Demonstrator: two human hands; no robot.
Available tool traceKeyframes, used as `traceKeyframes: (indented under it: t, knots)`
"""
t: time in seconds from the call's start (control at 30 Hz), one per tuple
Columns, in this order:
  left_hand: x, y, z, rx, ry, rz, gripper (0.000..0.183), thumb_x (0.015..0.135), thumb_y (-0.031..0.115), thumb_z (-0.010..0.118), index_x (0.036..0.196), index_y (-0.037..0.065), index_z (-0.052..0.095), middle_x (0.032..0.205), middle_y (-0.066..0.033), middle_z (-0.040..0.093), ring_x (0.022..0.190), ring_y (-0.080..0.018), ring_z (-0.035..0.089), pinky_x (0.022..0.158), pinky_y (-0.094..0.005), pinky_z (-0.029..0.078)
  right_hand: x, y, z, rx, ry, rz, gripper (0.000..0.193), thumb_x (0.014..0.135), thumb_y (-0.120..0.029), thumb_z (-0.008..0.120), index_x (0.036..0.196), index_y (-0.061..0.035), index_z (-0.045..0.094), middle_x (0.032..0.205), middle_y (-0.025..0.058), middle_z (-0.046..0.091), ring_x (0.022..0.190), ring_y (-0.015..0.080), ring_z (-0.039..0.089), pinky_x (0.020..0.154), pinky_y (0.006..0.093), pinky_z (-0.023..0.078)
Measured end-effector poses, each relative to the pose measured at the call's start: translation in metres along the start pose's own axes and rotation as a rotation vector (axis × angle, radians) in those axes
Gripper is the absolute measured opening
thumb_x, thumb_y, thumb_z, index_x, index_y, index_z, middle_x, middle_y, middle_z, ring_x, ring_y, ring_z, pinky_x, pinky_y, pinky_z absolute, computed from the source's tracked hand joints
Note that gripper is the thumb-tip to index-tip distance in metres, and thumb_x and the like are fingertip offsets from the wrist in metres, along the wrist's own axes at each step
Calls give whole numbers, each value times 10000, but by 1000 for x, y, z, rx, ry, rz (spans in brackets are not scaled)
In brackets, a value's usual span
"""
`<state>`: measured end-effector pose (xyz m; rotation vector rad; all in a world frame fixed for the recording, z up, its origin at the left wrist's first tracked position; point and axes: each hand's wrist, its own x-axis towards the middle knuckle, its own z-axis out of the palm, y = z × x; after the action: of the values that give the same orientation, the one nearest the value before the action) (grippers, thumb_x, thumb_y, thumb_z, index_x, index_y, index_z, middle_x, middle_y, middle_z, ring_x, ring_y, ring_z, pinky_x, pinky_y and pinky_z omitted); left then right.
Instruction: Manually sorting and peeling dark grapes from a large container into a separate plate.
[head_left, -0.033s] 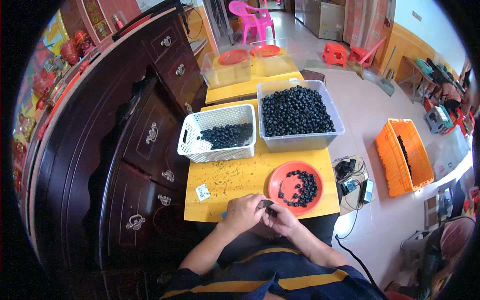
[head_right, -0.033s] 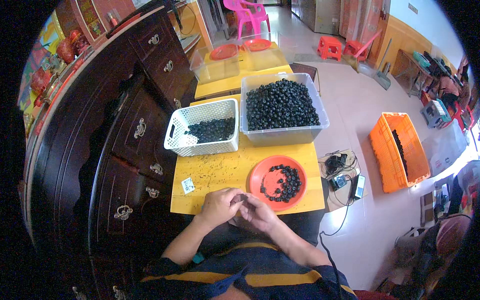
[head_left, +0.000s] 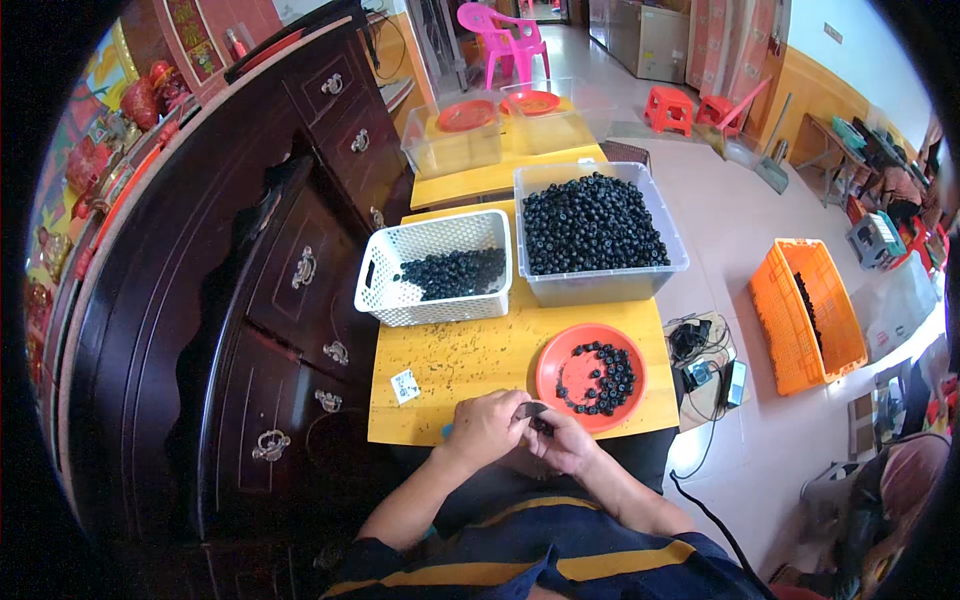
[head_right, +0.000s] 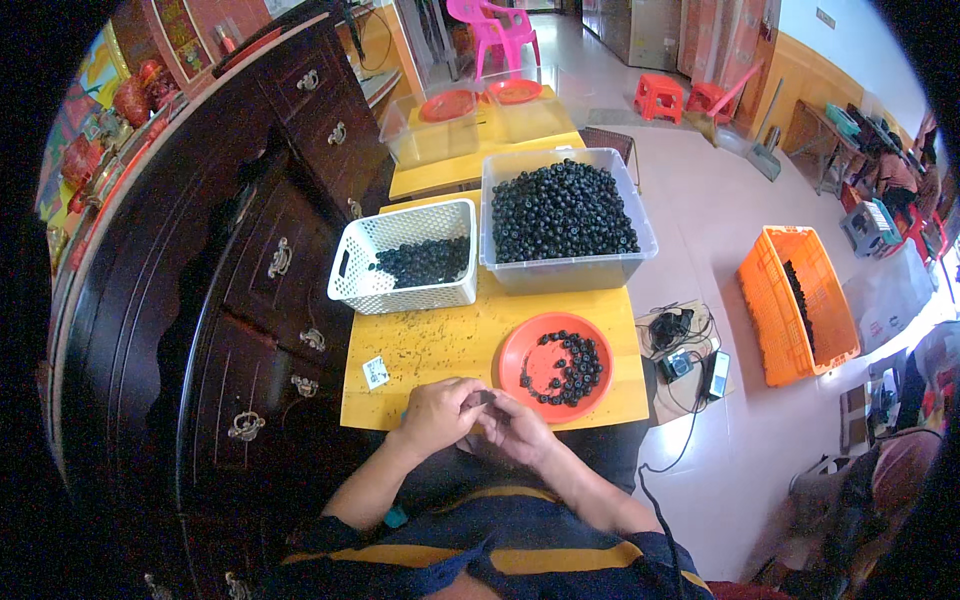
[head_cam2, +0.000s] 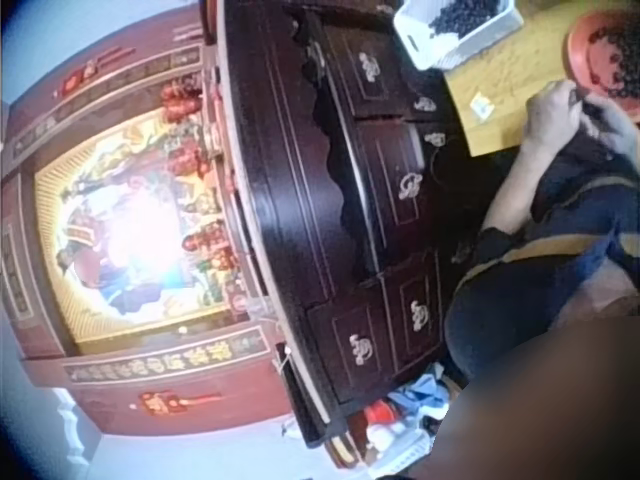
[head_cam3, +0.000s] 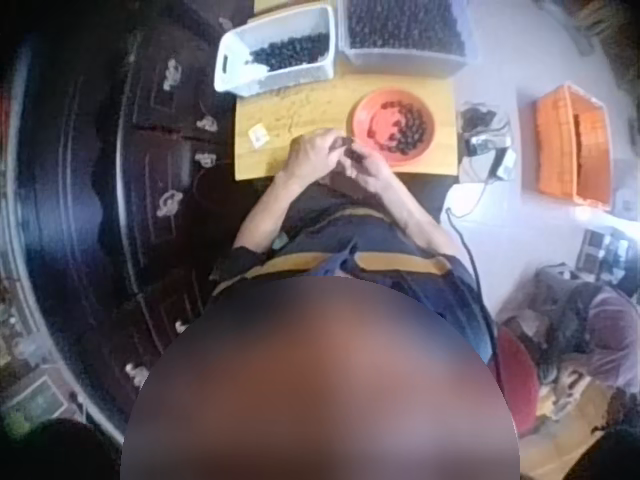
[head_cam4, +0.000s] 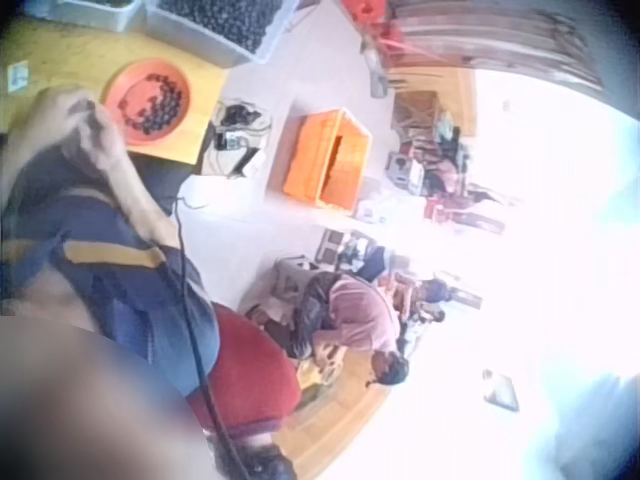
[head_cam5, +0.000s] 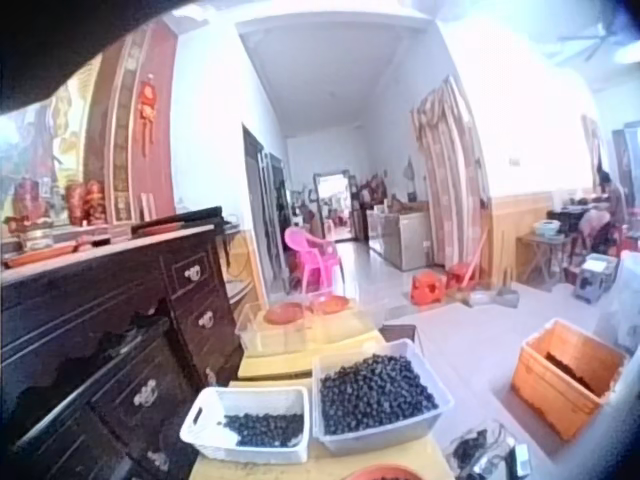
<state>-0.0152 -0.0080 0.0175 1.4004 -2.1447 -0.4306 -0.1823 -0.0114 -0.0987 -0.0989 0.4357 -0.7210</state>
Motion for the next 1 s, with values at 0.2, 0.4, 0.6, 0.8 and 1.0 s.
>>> traceKeyframes:
  t: [0.2, 0.4, 0.6, 0.8, 1.0]
  knots:
    - [-2, -8, 0, 57, -115, -31, 178, 855, 216, 718, 939, 75, 648, 785, -109, 679, 730, -318, 684, 618, -432, 523, -10, -5, 15, -125, 6, 78, 254, 1044, -419, 499, 1041, -171, 553, 790, -49, 502, 589, 52, 396, 470, 181, 309]
    - [-2, -5, -6, -5, -135, -1, 176, 868, 210, 708, 980, 78, 679, 793, -130, 681, 737, -316, 685, 634, -414, 528, -12, -7, 18, -112, -74, 86, 185, 1032, -364, 550, 1040, -179, 548, 741, -79, 411, 561, 20, 329, 448, 167, 270]
    - [-4, -4, -3, -142, -27, 21, 250, 813, 141, 758, 1052, 90, 704, 817, -116, 683, 718, -305, 679, 644, -387, 535, -17, -10, 29, -22, -91, 42, 141, 1017, -303, 592, 1032, -167, 555, 730, -80, 400, 564, 27, 337, 449, 170, 273]
    - [-5, 3, 2, -7, 150, 144, 238, 799, 122, 772, 1028, 88, 714, 746, -86, 630, 656, -277, 660, 578, -376, 525, -16, -10, 26, 98, -81, 57, 159, 1019, -306, 585, 995, -150, 564, 730, -69, 427, 553, 41, 357, 447, 178, 298]
    - [-4, 2, 9, 55, 246, 243, 188, 804, 112, 764, 983, 85, 713, 726, -71, 607, 610, -268, 644, 538, -371, 516, -15, -8, 24, 198, -112, 38, 156, 1026, -298, 571, 992, -146, 570, 722, -64, 437, 547, 46, 371, 448, 187, 308]
